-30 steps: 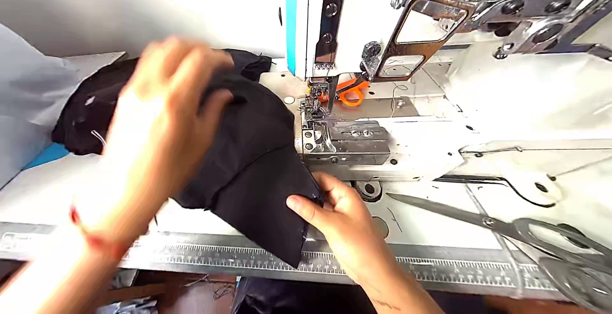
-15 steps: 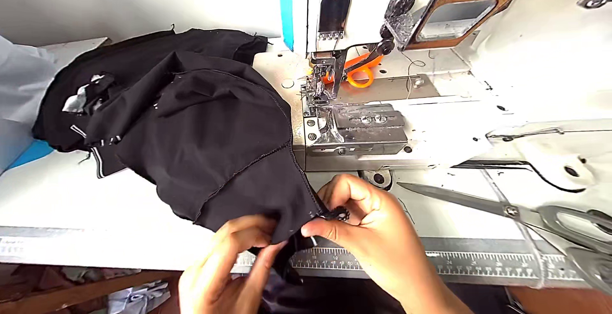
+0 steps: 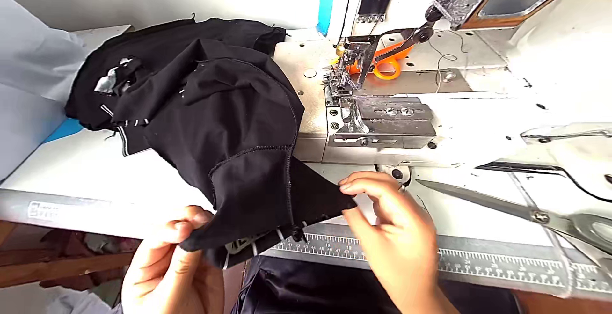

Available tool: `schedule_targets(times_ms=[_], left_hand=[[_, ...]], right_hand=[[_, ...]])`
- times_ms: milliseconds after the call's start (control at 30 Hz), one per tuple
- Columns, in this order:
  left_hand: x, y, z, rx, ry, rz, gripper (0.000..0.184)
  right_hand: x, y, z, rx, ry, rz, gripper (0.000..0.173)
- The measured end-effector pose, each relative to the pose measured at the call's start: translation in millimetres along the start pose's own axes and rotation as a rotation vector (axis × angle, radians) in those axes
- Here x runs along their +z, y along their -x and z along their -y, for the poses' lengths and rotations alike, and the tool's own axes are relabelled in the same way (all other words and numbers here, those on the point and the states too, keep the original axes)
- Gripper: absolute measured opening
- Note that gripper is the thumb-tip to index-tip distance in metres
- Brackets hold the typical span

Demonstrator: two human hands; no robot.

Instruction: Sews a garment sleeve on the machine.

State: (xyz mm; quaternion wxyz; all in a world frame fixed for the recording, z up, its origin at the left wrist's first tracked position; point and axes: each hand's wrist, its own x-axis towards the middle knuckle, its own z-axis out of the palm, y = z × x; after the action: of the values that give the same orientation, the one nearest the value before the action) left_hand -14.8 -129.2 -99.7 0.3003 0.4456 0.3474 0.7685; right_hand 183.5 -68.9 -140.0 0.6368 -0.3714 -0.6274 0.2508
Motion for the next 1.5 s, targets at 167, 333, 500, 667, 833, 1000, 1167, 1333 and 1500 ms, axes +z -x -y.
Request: schedule_targets(times_ms=[167, 333, 500, 667, 833, 1000, 1167, 1333, 1500], left_hand=[[-9, -11, -1, 0.103, -0.308, 0.393, 0.02], [-10, -34, -10, -0.093, -0.131, 0.449, 0.014], [-13, -59, -3, -0.096, -0.074, 0.498, 0.02], [-24, -75, -14, 0.177, -0.445, 0.706, 0.018], [-20, -59, -13, 0.411, -0.86, 0.637, 0.025], [-12, -59, -7, 0.564, -0.932, 0.487, 0.021], [20, -87, 14, 0.445, -0.326, 0.498, 0.019], [57, -122, 13, 0.839, -0.972, 0.462, 0.021], [95, -162, 36, 0.476, -1.282, 0.689, 0.014]], right_hand=[[-8, -17, 25, 0.532, -0.935, 0.012, 0.009], [-16, -27, 9, 0.169, -0.412, 0.121, 0.014], [-16, -27, 8, 0.087, -0.355, 0.147, 0.012], [-22, -25, 4, -0.104, -0.162, 0.193, 0.018], [-14, -17, 2, -0.197, 0.146, 0.087, 0.022], [0, -10, 9, -0.21, 0.172, 0.104, 0.02], [14, -5, 28, -0.157, 0.06, 0.216, 0.019], [14, -13, 42, 0.207, -0.304, 0.25, 0.024], [16, -24, 36, 0.227, -0.315, 0.158, 0.025]])
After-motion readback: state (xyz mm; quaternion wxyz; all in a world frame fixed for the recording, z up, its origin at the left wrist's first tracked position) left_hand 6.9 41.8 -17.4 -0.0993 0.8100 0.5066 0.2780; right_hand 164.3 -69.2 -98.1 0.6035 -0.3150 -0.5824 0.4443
